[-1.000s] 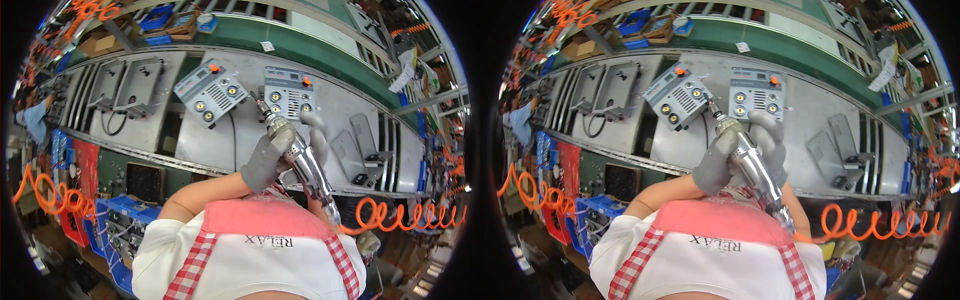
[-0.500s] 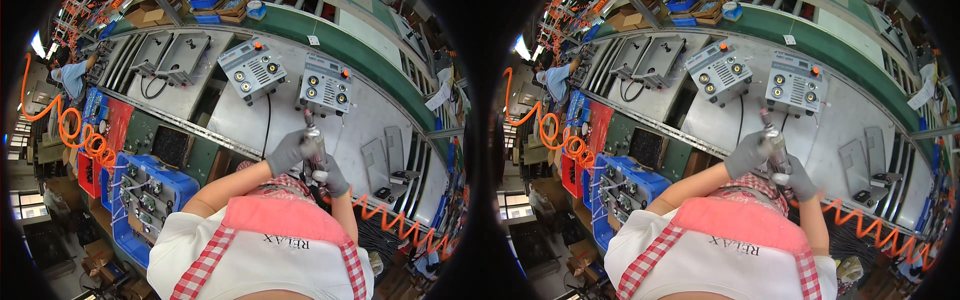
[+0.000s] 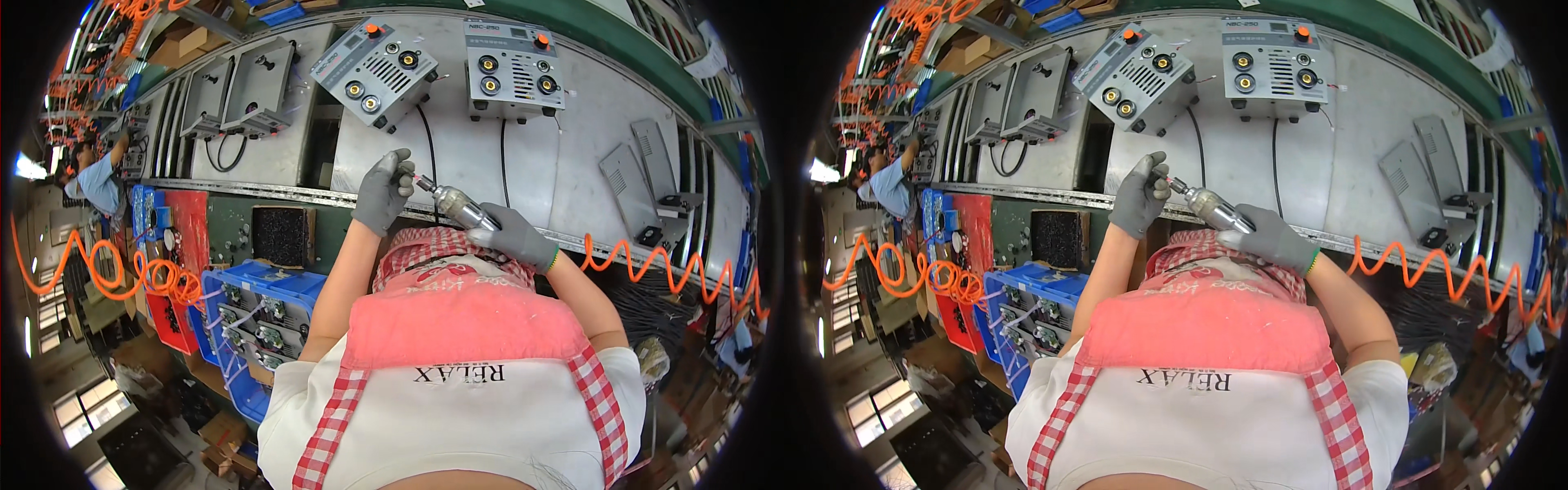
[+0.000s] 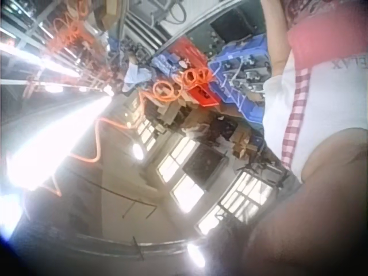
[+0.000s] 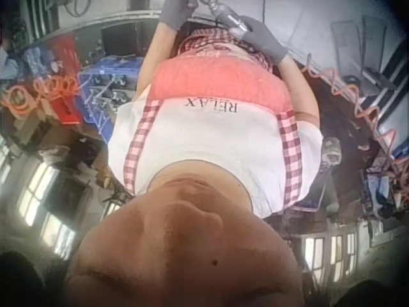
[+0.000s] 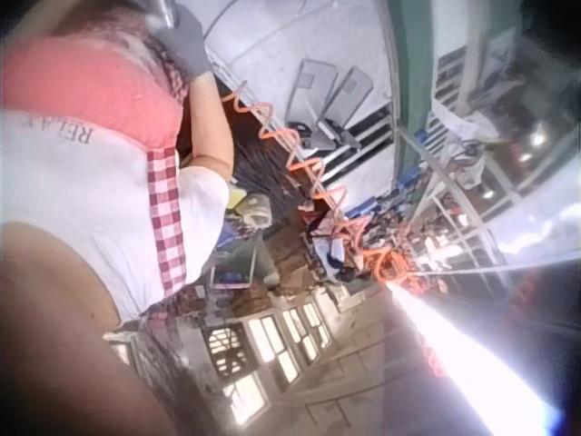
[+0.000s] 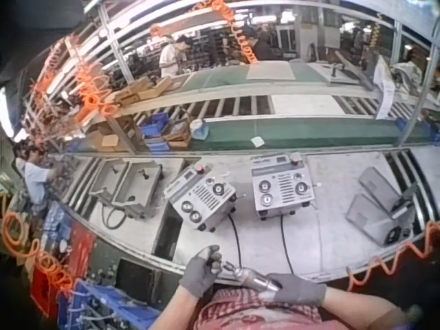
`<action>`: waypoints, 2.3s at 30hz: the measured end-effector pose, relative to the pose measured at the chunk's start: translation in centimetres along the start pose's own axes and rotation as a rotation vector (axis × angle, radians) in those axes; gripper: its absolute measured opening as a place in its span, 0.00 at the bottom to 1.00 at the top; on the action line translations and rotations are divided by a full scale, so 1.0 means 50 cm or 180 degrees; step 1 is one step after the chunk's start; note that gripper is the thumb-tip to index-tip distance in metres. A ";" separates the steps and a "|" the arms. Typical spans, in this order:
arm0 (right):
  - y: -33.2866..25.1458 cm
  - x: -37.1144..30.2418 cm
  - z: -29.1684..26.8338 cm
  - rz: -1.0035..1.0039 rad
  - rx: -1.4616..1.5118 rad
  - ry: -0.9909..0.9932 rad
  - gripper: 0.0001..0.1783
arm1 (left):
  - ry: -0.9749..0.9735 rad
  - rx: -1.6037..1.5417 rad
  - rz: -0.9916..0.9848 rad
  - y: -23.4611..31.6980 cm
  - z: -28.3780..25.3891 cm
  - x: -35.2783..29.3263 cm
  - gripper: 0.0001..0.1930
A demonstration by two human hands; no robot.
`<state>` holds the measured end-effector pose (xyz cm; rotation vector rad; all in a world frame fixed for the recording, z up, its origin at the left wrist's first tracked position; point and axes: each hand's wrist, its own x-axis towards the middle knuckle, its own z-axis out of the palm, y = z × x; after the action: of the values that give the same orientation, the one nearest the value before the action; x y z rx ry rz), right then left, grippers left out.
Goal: The person assembles electronic components on a factory floor. They use a pneumatic drill to secure screws into metal casings and then attach circuit boards to a metal plate using a cordless drill. The person also handles wires and yellow adhesive pads during the assembly process.
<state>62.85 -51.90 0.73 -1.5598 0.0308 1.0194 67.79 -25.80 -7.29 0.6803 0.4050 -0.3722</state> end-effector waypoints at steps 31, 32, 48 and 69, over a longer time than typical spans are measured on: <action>-0.009 0.118 0.024 -0.0437 -0.0524 0.0479 0.27 | 0.0423 0.0768 0.0166 0.075 0.029 0.025 0.15; -0.019 0.117 0.024 -0.0398 -0.0456 0.0484 0.27 | 0.0540 0.0620 0.0168 0.068 0.032 0.026 0.15; -0.057 0.148 0.011 -0.0392 -0.0562 0.0491 0.29 | 0.0404 0.0933 0.2351 0.089 0.006 0.206 0.31; -0.055 0.156 0.048 -0.0478 -0.0289 0.0632 0.28 | 0.0293 0.0674 0.2366 0.110 -0.001 0.227 0.28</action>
<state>67.77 -45.22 -1.56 -1.7149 0.0048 0.7549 80.04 -24.05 -9.80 1.0019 0.1766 0.3275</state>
